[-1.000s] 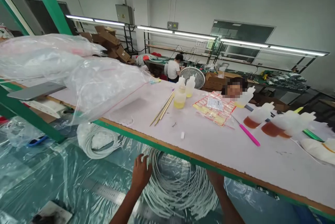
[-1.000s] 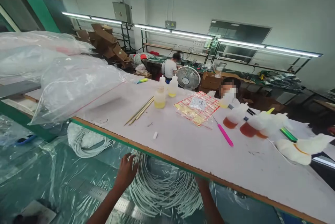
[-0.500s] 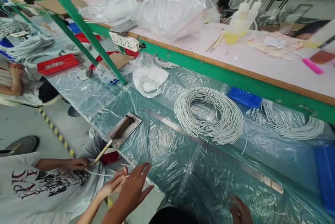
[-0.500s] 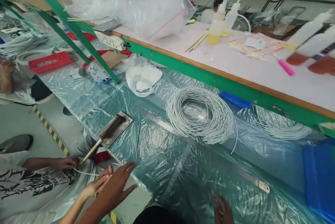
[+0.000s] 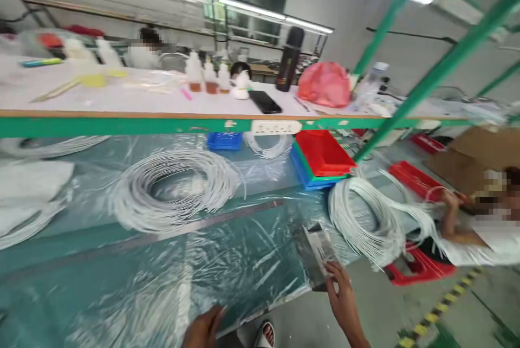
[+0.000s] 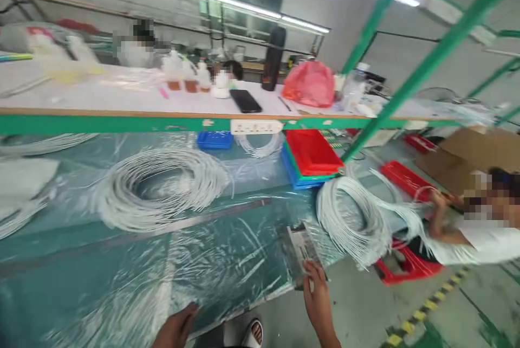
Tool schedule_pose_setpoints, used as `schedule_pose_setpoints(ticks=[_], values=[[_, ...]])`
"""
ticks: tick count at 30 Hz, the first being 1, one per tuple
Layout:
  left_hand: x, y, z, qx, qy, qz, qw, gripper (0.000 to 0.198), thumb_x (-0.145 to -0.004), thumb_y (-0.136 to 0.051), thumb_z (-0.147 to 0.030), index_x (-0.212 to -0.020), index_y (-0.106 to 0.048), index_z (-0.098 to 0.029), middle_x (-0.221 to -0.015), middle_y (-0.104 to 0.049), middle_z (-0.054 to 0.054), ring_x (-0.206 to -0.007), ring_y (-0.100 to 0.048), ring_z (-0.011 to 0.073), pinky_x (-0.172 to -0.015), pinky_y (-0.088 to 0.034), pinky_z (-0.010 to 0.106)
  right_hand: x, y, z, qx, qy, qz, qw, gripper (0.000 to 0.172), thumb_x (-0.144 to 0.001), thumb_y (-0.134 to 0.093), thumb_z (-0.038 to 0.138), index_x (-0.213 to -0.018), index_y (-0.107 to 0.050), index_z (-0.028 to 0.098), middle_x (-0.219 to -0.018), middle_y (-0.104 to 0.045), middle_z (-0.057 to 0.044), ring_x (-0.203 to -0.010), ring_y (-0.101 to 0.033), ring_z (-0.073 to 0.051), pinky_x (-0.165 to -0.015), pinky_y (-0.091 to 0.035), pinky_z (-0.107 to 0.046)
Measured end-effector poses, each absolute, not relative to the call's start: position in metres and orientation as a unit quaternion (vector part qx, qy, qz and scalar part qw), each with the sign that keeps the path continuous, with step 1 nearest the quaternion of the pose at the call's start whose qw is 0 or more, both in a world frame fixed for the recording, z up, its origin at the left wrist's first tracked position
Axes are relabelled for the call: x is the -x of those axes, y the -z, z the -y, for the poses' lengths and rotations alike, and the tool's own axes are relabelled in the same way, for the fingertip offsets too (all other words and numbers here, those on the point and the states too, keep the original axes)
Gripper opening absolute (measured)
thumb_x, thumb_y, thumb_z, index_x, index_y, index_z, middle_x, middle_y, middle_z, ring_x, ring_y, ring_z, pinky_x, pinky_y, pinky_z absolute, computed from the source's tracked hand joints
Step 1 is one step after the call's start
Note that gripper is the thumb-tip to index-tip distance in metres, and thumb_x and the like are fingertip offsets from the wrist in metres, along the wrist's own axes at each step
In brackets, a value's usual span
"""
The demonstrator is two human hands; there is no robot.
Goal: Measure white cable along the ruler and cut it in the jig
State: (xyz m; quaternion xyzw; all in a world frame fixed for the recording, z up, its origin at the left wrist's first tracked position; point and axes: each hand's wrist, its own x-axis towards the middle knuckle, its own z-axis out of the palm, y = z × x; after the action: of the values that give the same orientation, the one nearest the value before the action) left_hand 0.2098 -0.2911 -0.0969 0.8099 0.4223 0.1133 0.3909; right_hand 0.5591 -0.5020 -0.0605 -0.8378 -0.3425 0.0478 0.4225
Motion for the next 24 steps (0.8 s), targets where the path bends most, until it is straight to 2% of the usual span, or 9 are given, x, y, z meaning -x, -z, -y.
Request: schedule_pose_setpoints(ticks=[2,7,10,13,15,18,21,24], values=[[-0.301,0.101,0.314,-0.842,-0.062,-0.353,0.402,0.037,-0.093,-0.037,-0.04,-0.09,-0.072,-0.028,-0.092,-0.078,0.005,-0.089,-0.074,0.0258,-0.08,-0.056,0.035,-0.593,0.06,0.519,0.849,-0.013,0.322,0.419,0.037,-0.094,-0.041,0.044,-0.107,-0.067,0.02,-0.115,-0.064,-0.016,-0.098,-0.067,-0.026,-0.082,-0.059,-0.041],[-0.45,0.079,0.353,-0.89,0.006,-0.287,0.353,0.03,-0.095,-0.037,-0.024,-0.087,-0.066,-0.025,-0.077,-0.072,0.004,-0.078,-0.072,0.0239,-0.069,-0.05,0.031,-0.65,0.069,0.507,0.873,-0.015,0.315,0.372,0.04,-0.091,-0.035,0.041,-0.108,-0.062,0.017,-0.112,-0.063,-0.017,-0.111,-0.061,-0.03,-0.096,-0.051,-0.047],[-0.476,0.073,0.352,-0.885,-0.032,-0.298,0.357,0.033,-0.097,-0.034,-0.024,-0.088,-0.066,-0.029,-0.074,-0.07,0.001,-0.075,-0.072,0.0216,-0.065,-0.048,0.029,-0.661,0.079,0.477,0.882,-0.033,0.3,0.361,0.04,-0.09,-0.037,0.039,-0.113,-0.06,0.016,-0.115,-0.062,-0.017,-0.113,-0.06,-0.031,-0.098,-0.049,-0.047],[-0.486,0.08,0.345,-0.867,-0.074,-0.299,0.392,0.035,-0.099,-0.032,-0.026,-0.091,-0.066,-0.03,-0.076,-0.07,0.0,-0.076,-0.071,0.0216,-0.065,-0.048,0.03,-0.66,0.086,0.454,0.899,-0.061,0.274,0.337,0.041,-0.092,-0.036,0.038,-0.12,-0.058,0.016,-0.119,-0.062,-0.017,-0.108,-0.063,-0.032,-0.092,-0.051,-0.047],[-0.495,0.091,0.342,-0.86,-0.046,-0.3,0.41,0.035,-0.099,-0.03,-0.025,-0.097,-0.065,-0.029,-0.084,-0.073,0.002,-0.083,-0.071,0.024,-0.071,-0.049,0.033,-0.656,0.087,0.447,0.917,-0.092,0.254,0.292,0.047,-0.095,-0.032,0.038,-0.129,-0.053,0.014,-0.125,-0.061,-0.019,-0.108,-0.064,-0.033,-0.088,-0.052,-0.047],[-0.512,0.11,0.342,-0.852,0.037,-0.302,0.426,0.032,-0.097,-0.032,-0.019,-0.103,-0.064,-0.023,-0.095,-0.074,0.008,-0.093,-0.07,0.0294,-0.079,-0.05,0.038,-0.648,0.084,0.446,0.939,-0.145,0.235,0.205,0.055,-0.098,-0.024,0.038,-0.141,-0.043,0.01,-0.138,-0.055,-0.021,-0.118,-0.06,-0.035,-0.09,-0.051,-0.047],[-0.523,0.124,0.346,-0.838,0.073,-0.304,0.447,0.031,-0.095,-0.036,-0.018,-0.108,-0.064,-0.017,-0.101,-0.073,0.013,-0.097,-0.07,0.0303,-0.083,-0.051,0.039,-0.643,0.079,0.445,0.947,-0.165,0.219,0.166,0.059,-0.098,-0.02,0.04,-0.143,-0.039,0.006,-0.142,-0.052,-0.022,-0.124,-0.056,-0.036,-0.094,-0.05,-0.047],[-0.523,0.128,0.347,-0.829,0.095,-0.297,0.464,0.033,-0.097,-0.036,-0.02,-0.115,-0.063,-0.018,-0.108,-0.073,0.013,-0.103,-0.069,0.029,-0.09,-0.052,0.039,-0.639,0.073,0.442,0.954,-0.162,0.209,0.145,0.062,-0.097,-0.016,0.042,-0.142,-0.039,0.006,-0.141,-0.054,-0.022,-0.121,-0.059,-0.037,-0.093,-0.05,-0.049]])
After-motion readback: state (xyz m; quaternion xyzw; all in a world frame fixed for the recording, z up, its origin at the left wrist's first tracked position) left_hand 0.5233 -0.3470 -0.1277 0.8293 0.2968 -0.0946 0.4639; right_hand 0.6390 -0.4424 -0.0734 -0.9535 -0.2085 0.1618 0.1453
